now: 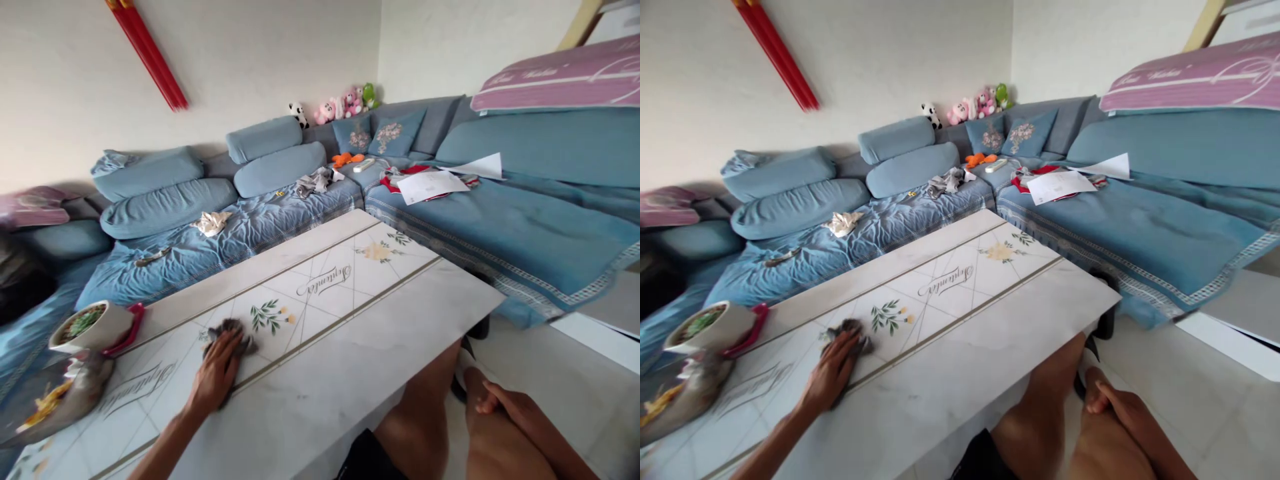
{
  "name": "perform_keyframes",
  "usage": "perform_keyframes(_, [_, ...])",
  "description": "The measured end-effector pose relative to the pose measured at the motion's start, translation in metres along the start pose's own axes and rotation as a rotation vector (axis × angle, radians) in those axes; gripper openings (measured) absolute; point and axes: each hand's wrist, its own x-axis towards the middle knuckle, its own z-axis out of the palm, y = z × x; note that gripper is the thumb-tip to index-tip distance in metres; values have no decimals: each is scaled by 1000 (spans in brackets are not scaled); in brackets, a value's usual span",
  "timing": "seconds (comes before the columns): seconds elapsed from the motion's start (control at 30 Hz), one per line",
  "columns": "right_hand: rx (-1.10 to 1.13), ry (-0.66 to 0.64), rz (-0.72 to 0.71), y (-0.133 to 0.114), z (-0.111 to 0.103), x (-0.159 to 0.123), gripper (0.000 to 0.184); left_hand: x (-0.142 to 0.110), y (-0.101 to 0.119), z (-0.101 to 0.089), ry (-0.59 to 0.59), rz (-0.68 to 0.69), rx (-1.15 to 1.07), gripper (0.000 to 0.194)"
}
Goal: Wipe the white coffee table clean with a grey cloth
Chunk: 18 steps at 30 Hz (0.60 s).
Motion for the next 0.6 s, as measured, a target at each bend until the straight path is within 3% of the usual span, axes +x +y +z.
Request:
perform_keyframes(0.03, [5, -17, 18, -1, -2, 2, 57, 33, 2, 8, 15, -64, 19, 56])
perform_keyframes(0.1, [-6, -40, 58, -6, -4, 0, 59, 110, 34, 25, 12, -151, 32, 55])
perform_keyframes(0.2, [-11, -28, 65, -12, -6, -13, 63, 205, 132, 51, -46, -118, -25, 51])
perform_keyframes(0.27, [-3, 2, 45, -13, -6, -23, 65, 231, 210, 67, -114, 10, -99, 50])
perform_keyframes(0.3, [-1, 18, 38, -13, -5, -28, 65, 230, 246, 74, -151, 103, -145, 49])
perform_keyframes(0.37, [-8, 39, 39, -13, -3, -34, 65, 203, 304, 83, -220, 345, -255, 47])
perform_keyframes(0.43, [-24, 45, 38, -17, -1, -37, 66, 152, 331, 80, -281, 621, -372, 46])
perform_keyframes(0.5, [-47, 36, 25, -22, 0, -39, 67, 87, 321, 61, -332, 815, -440, 47])
perform_keyframes(0.53, [-55, 34, 17, -24, 1, -40, 68, 53, 301, 47, -353, 852, -441, 48])
perform_keyframes(0.6, [-59, 36, -9, -27, 1, -40, 69, -11, 236, 15, -376, 790, -368, 49])
